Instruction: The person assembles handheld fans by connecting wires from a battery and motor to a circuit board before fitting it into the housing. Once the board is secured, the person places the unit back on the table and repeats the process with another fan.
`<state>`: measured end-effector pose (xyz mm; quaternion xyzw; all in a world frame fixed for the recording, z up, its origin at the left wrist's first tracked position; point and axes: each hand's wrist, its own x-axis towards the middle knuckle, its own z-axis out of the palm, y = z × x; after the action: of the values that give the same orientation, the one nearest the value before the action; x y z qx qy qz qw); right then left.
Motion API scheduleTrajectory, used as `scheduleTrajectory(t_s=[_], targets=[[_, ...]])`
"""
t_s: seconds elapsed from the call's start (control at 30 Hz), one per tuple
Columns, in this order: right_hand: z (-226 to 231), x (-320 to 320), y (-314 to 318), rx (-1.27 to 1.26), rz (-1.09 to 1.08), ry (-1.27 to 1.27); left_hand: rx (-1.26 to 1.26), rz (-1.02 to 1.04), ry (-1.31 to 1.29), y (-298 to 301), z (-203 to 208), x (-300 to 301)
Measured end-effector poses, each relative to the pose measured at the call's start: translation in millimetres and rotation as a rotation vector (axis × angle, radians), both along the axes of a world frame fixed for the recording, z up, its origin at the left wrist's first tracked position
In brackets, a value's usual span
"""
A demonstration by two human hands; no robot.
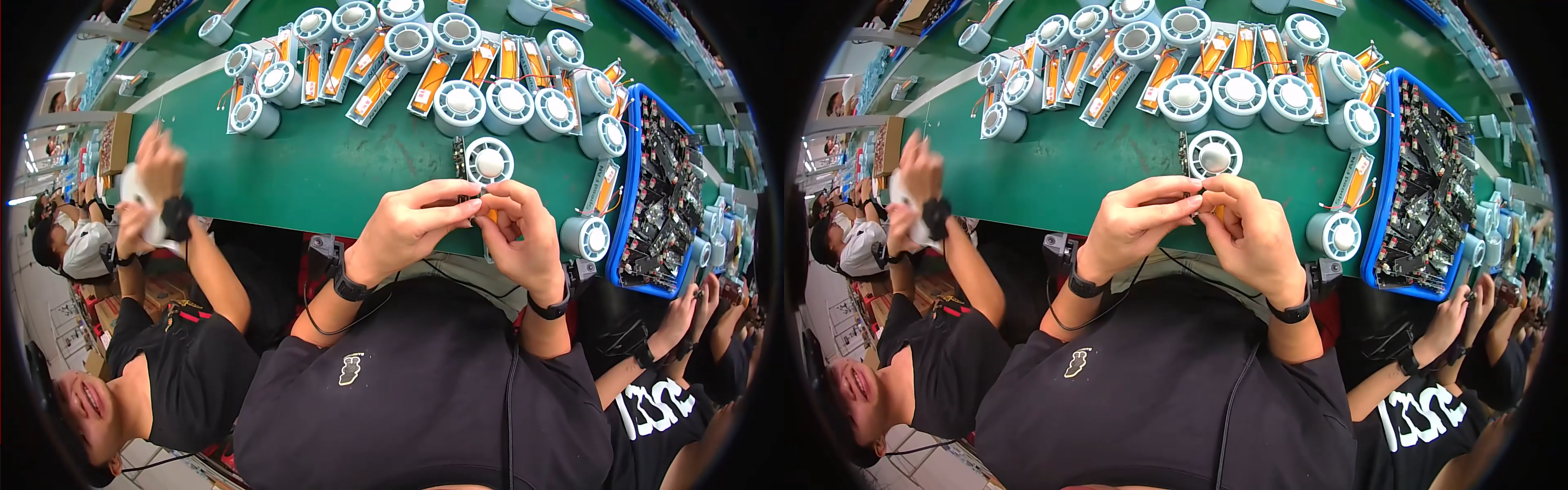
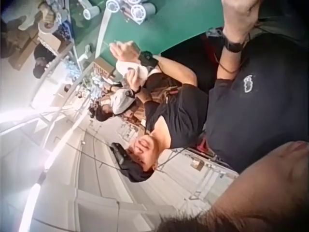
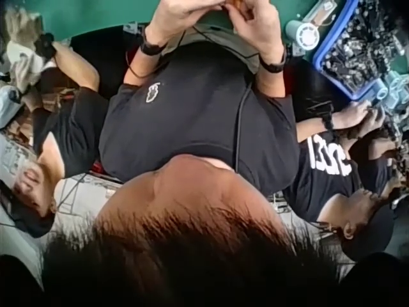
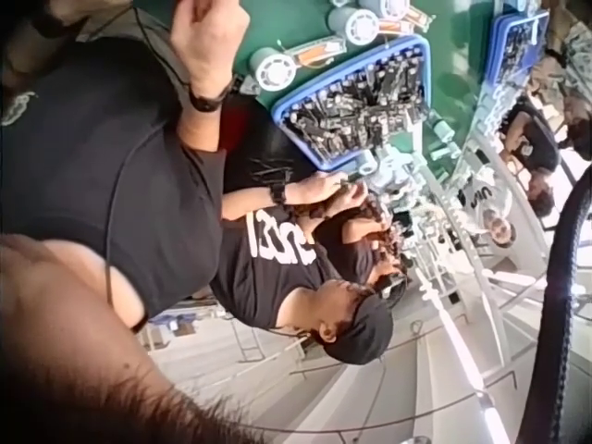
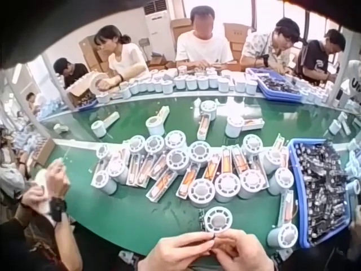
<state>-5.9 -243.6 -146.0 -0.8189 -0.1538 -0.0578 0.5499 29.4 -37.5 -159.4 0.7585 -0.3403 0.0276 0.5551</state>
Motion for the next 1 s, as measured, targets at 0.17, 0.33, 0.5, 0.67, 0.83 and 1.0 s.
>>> scheduleTrajectory(t_s=[0.17, 0.33, 0.5, 0.67, 0.83, 1.0], targets=[[-5.5, -6.0, 3.7, 0.072, -0.073, 0.078, -0.008, 0.048, 0.007, -1.4, -6.7, -5.3], [-9.3, -19.5, 10.6, 0.117, -0.154, 0.112, 0.017, 0.14, -0.095, -7.9, -6.3, -12.4], [-12.9, -26.2, 16.0, 0.115, -0.161, 0.061, 0.051, 0.187, -0.14, -10.1, -4.7, -15.1], [-11.9, -31.0, 18.1, 0.157, -0.23, 0.153, 0.037, 0.193, -0.101, -12.3, -6.3, -17.6], [-13.9, -28.2, 17.2, 0.19, -0.217, 0.171, 0.018, 0.257, -0.076, -16.6, -7.5, -17.6], [-3.7, -26.2, 10.2, 0.322, -0.203, 0.154, 0.042, 0.217, -0.125, -17.2, 13.1, -24.9]])
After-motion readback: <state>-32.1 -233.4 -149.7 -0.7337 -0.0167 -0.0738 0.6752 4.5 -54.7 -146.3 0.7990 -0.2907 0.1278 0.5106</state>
